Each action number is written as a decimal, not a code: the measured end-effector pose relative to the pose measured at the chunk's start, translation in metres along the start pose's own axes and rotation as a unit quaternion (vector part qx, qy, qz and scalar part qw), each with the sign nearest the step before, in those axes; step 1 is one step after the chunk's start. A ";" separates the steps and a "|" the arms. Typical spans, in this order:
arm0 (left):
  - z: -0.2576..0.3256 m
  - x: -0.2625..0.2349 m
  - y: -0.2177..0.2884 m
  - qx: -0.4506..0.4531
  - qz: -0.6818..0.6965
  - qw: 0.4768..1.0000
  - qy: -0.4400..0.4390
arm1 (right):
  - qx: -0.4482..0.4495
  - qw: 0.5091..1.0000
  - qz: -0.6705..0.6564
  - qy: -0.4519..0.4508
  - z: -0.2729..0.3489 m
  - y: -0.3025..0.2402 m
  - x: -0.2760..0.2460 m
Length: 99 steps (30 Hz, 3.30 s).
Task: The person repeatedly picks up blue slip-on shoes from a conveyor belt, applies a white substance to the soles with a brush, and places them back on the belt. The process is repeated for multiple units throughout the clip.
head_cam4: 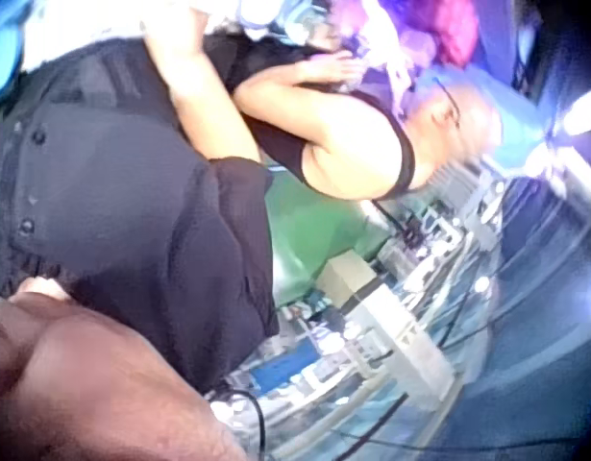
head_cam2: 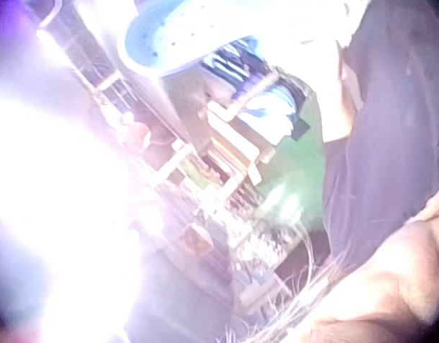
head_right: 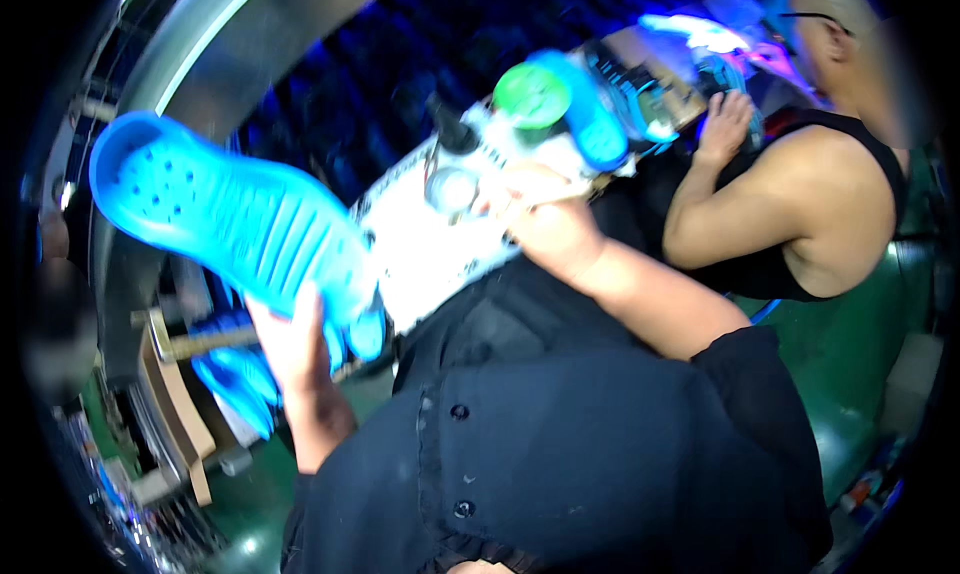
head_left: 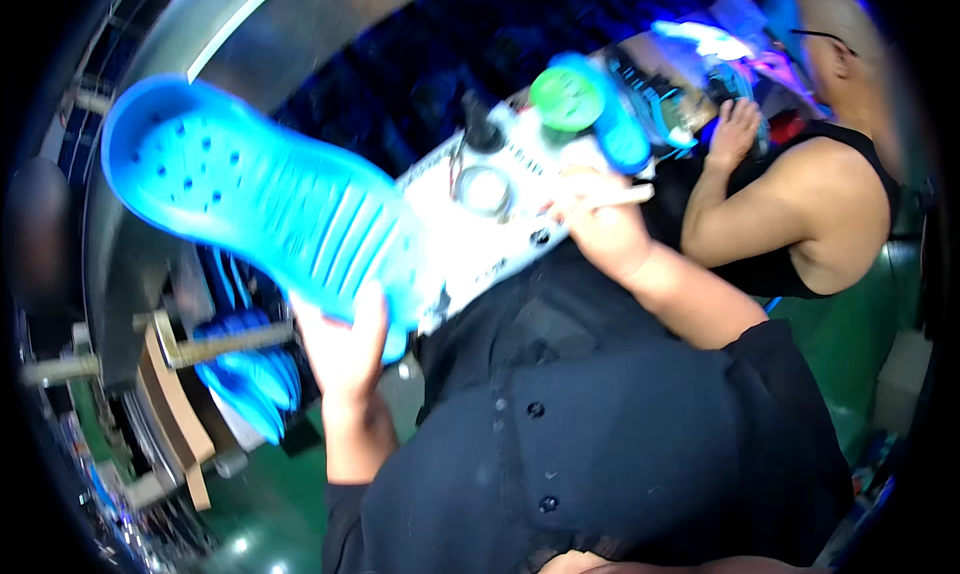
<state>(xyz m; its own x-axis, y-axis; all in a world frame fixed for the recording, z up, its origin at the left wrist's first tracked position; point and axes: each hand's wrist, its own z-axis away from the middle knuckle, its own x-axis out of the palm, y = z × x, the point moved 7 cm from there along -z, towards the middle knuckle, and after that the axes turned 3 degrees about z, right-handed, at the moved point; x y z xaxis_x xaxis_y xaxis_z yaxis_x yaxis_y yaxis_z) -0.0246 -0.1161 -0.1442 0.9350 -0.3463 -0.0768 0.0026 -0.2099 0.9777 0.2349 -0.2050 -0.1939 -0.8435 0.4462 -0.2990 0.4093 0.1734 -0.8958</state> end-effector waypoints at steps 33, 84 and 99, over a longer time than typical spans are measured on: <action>0.030 -0.150 -0.130 -0.060 -0.598 0.789 0.129 | 0.063 0.997 -0.038 0.011 0.001 0.063 -0.043; 0.013 0.015 -0.060 0.059 -0.035 0.992 0.102 | -0.187 0.978 0.052 -0.080 -0.018 -0.041 0.064; 0.020 0.006 -0.066 0.120 -0.071 0.986 0.092 | -0.206 0.974 0.059 -0.069 -0.019 -0.043 0.064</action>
<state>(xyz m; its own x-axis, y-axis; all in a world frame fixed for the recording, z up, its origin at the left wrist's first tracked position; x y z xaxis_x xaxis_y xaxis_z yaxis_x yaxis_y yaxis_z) -0.0260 -0.1223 -0.2132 0.9798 -0.1313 -0.1505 0.0737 -0.4630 0.8833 0.1694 -0.1672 -0.1682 -0.8088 0.3671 -0.4594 0.5877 0.4777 -0.6530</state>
